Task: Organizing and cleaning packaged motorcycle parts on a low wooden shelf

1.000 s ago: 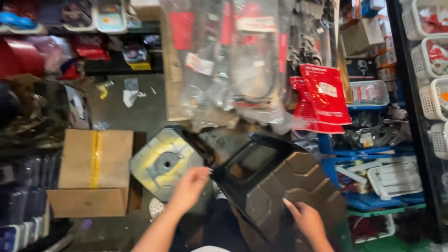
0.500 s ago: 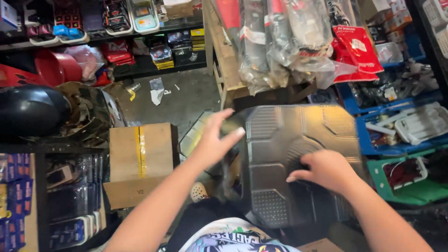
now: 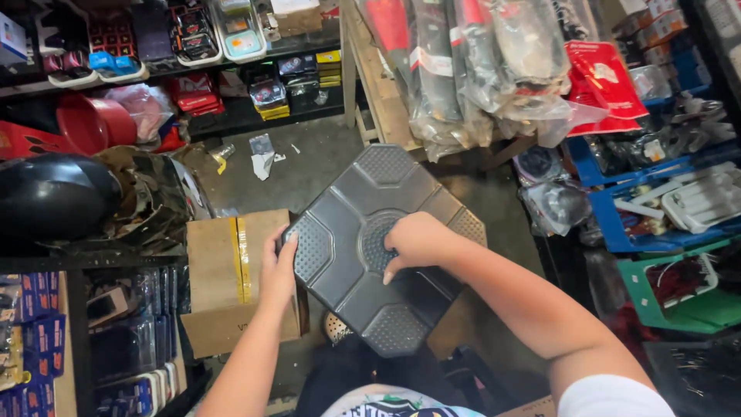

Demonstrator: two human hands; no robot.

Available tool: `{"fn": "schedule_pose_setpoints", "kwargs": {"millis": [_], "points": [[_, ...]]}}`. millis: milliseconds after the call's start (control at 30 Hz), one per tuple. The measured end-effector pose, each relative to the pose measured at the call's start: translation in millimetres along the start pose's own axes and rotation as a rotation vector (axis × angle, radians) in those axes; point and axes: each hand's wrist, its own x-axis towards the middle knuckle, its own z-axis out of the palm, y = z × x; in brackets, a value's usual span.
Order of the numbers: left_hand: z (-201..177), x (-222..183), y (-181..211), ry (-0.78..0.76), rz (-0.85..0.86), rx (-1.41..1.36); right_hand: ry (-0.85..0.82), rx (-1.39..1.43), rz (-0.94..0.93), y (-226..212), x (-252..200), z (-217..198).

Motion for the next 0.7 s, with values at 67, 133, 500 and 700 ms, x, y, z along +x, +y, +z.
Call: {"fn": "schedule_pose_setpoints", "kwargs": {"millis": [67,133,500,700], "points": [[-0.9,12.5,-24.6,-0.002,-0.021,0.036,0.008,-0.015,-0.002,6.1,33.7,34.2],[-2.1,25.5,-45.5,-0.002,-0.037,0.071,0.02,-0.033,-0.004,12.3,63.8,62.3],[-9.2,57.0,-255.5,-0.242,-0.143,0.144,-0.09,0.115,0.4,30.0,199.4,248.7],[-61.1,41.5,-467.5,-0.383,-0.447,-0.204,-0.293,0.27,0.528,34.9,236.5,304.9]]}}
